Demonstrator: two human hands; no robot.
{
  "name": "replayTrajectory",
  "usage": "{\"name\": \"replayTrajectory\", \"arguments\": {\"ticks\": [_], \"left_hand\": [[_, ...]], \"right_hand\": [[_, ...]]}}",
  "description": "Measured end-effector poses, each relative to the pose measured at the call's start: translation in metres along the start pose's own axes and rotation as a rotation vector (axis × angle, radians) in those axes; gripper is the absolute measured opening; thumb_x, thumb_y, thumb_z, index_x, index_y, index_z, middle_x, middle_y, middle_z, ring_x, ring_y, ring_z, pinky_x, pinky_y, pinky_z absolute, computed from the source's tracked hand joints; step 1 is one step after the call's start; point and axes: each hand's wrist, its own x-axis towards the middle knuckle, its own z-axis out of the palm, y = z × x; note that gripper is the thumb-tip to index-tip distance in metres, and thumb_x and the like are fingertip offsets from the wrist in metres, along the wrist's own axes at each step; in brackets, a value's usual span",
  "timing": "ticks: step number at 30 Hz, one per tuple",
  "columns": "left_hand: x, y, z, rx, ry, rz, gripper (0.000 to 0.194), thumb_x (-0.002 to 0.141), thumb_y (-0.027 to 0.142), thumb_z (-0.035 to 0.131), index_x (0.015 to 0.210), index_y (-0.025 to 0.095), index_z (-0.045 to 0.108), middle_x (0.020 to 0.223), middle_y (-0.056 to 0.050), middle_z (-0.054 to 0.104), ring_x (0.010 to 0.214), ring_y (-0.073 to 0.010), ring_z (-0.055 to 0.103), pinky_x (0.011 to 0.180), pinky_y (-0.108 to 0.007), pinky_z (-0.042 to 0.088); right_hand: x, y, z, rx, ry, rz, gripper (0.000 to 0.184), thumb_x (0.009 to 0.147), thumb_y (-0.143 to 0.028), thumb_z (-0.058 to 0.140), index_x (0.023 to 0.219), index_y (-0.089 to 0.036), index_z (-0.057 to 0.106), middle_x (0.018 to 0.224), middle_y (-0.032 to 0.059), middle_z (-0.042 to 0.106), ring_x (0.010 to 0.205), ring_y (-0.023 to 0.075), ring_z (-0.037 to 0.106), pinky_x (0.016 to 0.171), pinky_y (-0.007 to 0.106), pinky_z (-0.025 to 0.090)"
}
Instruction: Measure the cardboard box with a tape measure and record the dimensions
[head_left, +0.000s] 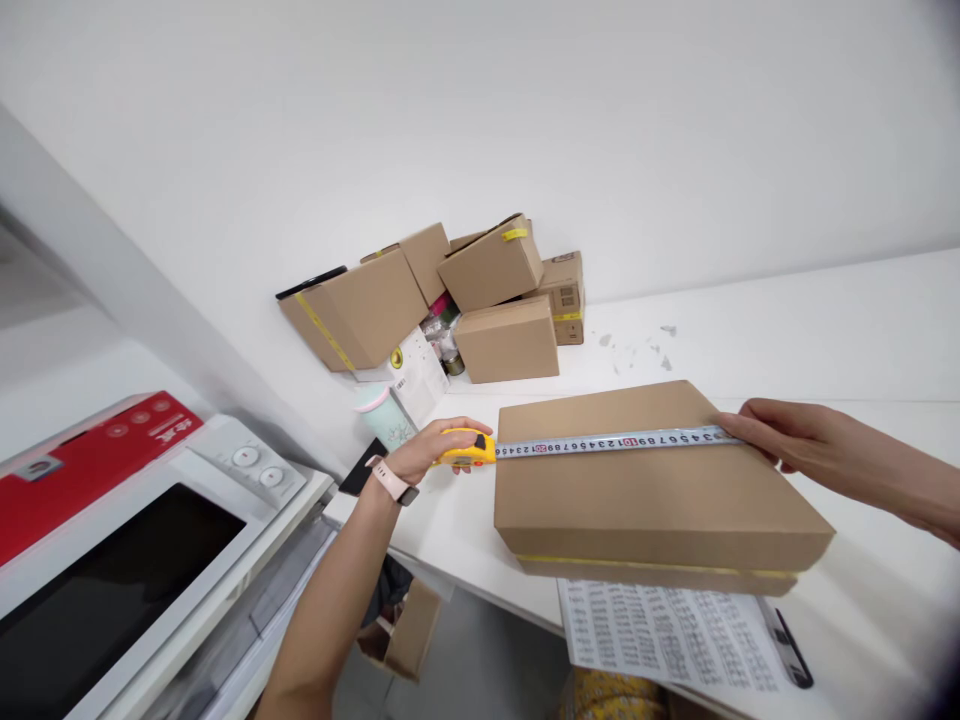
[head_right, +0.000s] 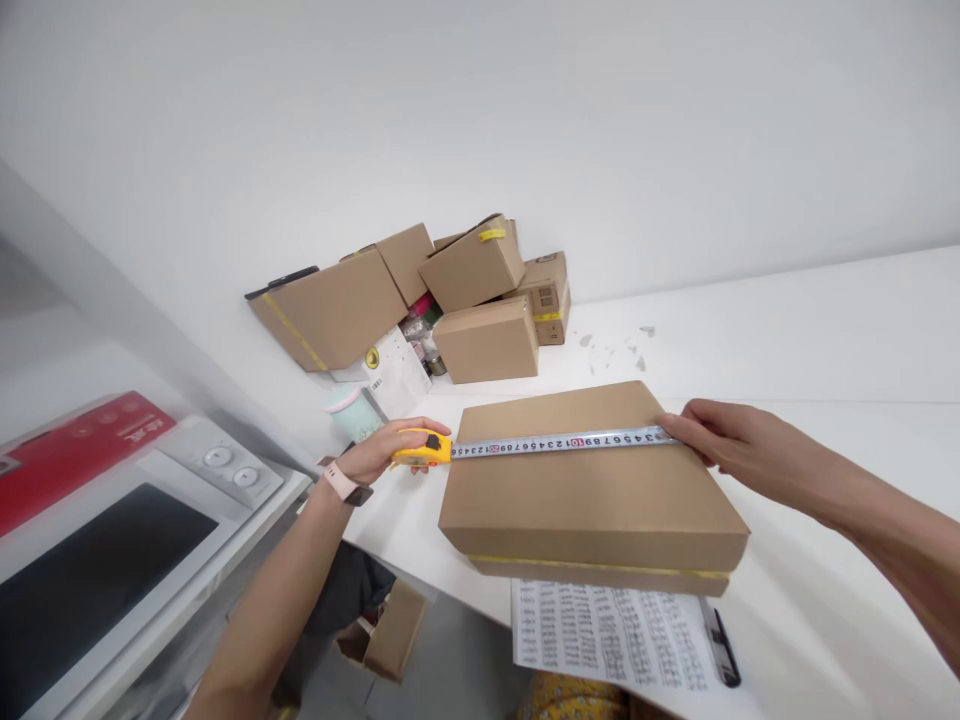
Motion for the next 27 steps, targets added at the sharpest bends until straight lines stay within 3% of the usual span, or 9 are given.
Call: {"name": "replayTrajectory", "arguments": {"ticks": [2,8,10,14,16,18,20,22,27], "left_hand": [[-0.005,0.001,0.003,0.017,0.01,0.009,0.053,0.079,0.049,0.073,0.119,0.014,0.067,0.097,-0.01,0.07,0.075,-0.0166,0.062,0.063,-0.025,0.046],[-0.035,0.031,0.018,0.088,0.19,0.12,0.059,0.078,0.048,0.075,0.128,0.019,0.066,0.115,-0.01,0.068,0.091,-0.0219,0.064,0.078,-0.029,0.049],[-0.052,0.041,0.03,0.06,0.154,0.13,0.062,0.077,0.046,0.076,0.132,0.021,0.065,0.116,-0.009,0.069,0.095,-0.0236,0.063,0.079,-0.029,0.049],[-0.08,0.021,0.084,-0.319,-0.166,-0.133,0.065,0.071,0.043,0.082,0.13,0.022,0.065,0.095,-0.006,0.072,0.077,-0.0187,0.064,0.069,-0.029,0.05],[-0.084,-0.005,0.125,-0.513,-0.356,-0.231,0.066,0.058,0.04,0.092,0.117,0.019,0.069,0.096,-0.007,0.071,0.078,-0.0164,0.065,0.076,-0.028,0.05],[-0.08,-0.03,0.167,-0.623,-0.415,-0.236,0.064,0.057,0.043,0.094,0.112,0.02,0.069,0.094,-0.007,0.072,0.087,-0.0162,0.067,0.084,-0.026,0.046],[-0.069,-0.044,0.205,-0.697,-0.328,-0.152,0.049,0.066,0.051,0.087,0.098,0.017,0.071,0.094,-0.009,0.072,0.093,-0.0199,0.069,0.091,-0.03,0.045],[-0.059,-0.044,0.234,-0.82,-0.229,-0.098,0.051,0.064,0.053,0.087,0.096,0.018,0.069,0.091,-0.01,0.073,0.093,-0.0262,0.071,0.092,-0.037,0.047],[-0.051,-0.016,0.257,-1.106,-0.137,-0.045,0.062,0.064,0.067,0.077,0.104,0.021,0.063,0.09,-0.015,0.074,0.095,-0.0368,0.071,0.082,-0.046,0.053]], "right_hand": [[0.001,0.0,-0.001,0.055,-0.092,0.053,0.063,0.081,-0.082,0.047,0.069,-0.023,0.062,0.073,0.0044,0.063,0.072,0.022,0.059,0.064,0.033,0.046],[0.002,-0.024,-0.026,0.427,0.027,0.07,0.055,0.077,-0.071,0.065,0.059,-0.02,0.059,0.065,0.0021,0.051,0.058,0.0139,0.039,0.052,0.031,0.037],[0.005,-0.041,-0.043,0.549,0.087,0.037,0.048,0.078,-0.064,0.069,0.063,-0.02,0.06,0.067,0.0028,0.052,0.059,0.0135,0.039,0.051,0.03,0.036],[0.013,-0.078,-0.06,0.504,0.135,-0.085,0.043,0.08,-0.06,0.07,0.068,-0.02,0.06,0.068,0.0024,0.054,0.061,0.014,0.044,0.056,0.03,0.04],[0.021,-0.091,-0.05,0.376,0.06,-0.137,0.046,0.079,-0.065,0.067,0.068,-0.021,0.059,0.071,0.0026,0.056,0.066,0.0154,0.048,0.063,0.031,0.043],[0.034,-0.097,-0.03,0.239,-0.052,-0.162,0.05,0.079,-0.07,0.064,0.069,-0.021,0.057,0.073,0.0024,0.057,0.071,0.0173,0.051,0.067,0.032,0.043],[0.051,-0.099,-0.009,0.121,-0.15,-0.164,0.053,0.081,-0.074,0.059,0.071,-0.022,0.053,0.073,0.0015,0.057,0.071,0.0184,0.052,0.067,0.032,0.042],[0.069,-0.097,0.008,0.045,-0.215,-0.164,0.054,0.083,-0.076,0.053,0.075,-0.022,0.053,0.077,0.0025,0.059,0.073,0.0201,0.054,0.067,0.033,0.043],[0.099,-0.088,0.026,-0.061,-0.207,-0.196,0.053,0.084,-0.073,0.051,0.077,-0.021,0.055,0.088,0.0093,0.065,0.082,0.0267,0.061,0.072,0.037,0.045]]}}
